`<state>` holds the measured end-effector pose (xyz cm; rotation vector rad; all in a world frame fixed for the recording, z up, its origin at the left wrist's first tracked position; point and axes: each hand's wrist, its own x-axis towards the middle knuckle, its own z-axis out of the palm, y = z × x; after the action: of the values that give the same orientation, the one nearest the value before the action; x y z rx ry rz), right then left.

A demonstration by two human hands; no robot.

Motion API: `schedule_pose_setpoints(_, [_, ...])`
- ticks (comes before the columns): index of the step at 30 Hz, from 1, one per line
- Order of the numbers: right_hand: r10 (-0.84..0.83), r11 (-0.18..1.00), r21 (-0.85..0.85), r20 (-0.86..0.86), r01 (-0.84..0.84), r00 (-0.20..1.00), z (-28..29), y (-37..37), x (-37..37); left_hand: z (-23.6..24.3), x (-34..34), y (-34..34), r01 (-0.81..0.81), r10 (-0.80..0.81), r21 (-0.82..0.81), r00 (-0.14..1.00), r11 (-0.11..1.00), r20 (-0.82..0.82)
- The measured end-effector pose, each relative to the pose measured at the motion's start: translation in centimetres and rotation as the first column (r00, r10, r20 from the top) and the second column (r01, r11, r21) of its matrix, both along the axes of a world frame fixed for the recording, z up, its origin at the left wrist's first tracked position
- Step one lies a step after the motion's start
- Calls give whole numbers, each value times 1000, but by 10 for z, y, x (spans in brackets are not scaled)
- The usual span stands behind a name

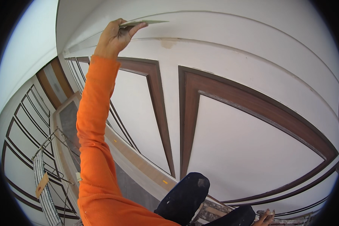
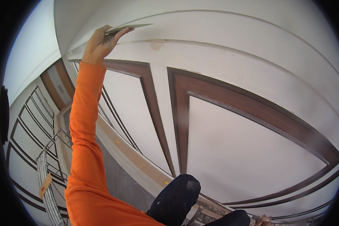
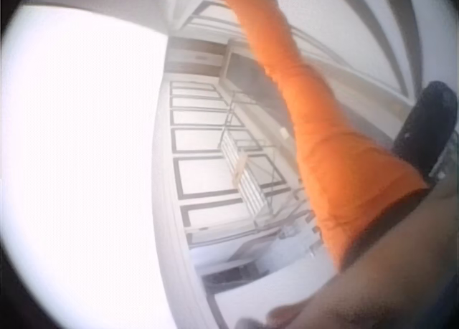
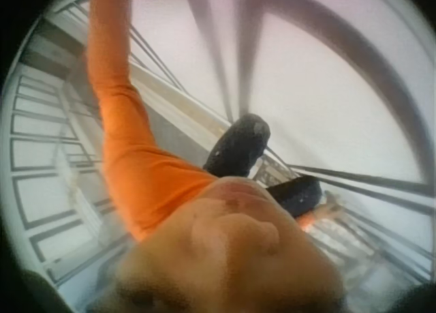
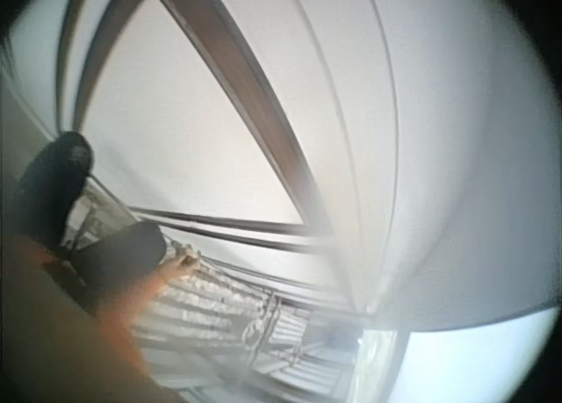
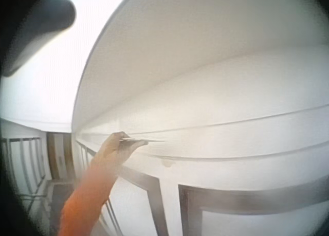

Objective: The person stands on a scaffold and uses a putty knife to apply white plaster to a ceiling. They repeatedly scoop plaster from a green plastic sheet held in their left hand and spread it onto the ceiling surface with their right hand.

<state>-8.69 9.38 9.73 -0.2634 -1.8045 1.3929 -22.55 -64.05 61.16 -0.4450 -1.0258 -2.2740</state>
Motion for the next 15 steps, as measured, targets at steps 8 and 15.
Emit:
schedule_pose_setpoints(8, [-54, 993, 107, 125, 40, 991, 24, -18, -6, -84, 47, 47, -257, 268, -158, 962, 953, 52])
schedule_pose_setpoints(15, [9, 998, 65, 71, -14, 997, 47, -35, -14, -131, 49, 72, -251, 254, -73, 966, 965, 35])
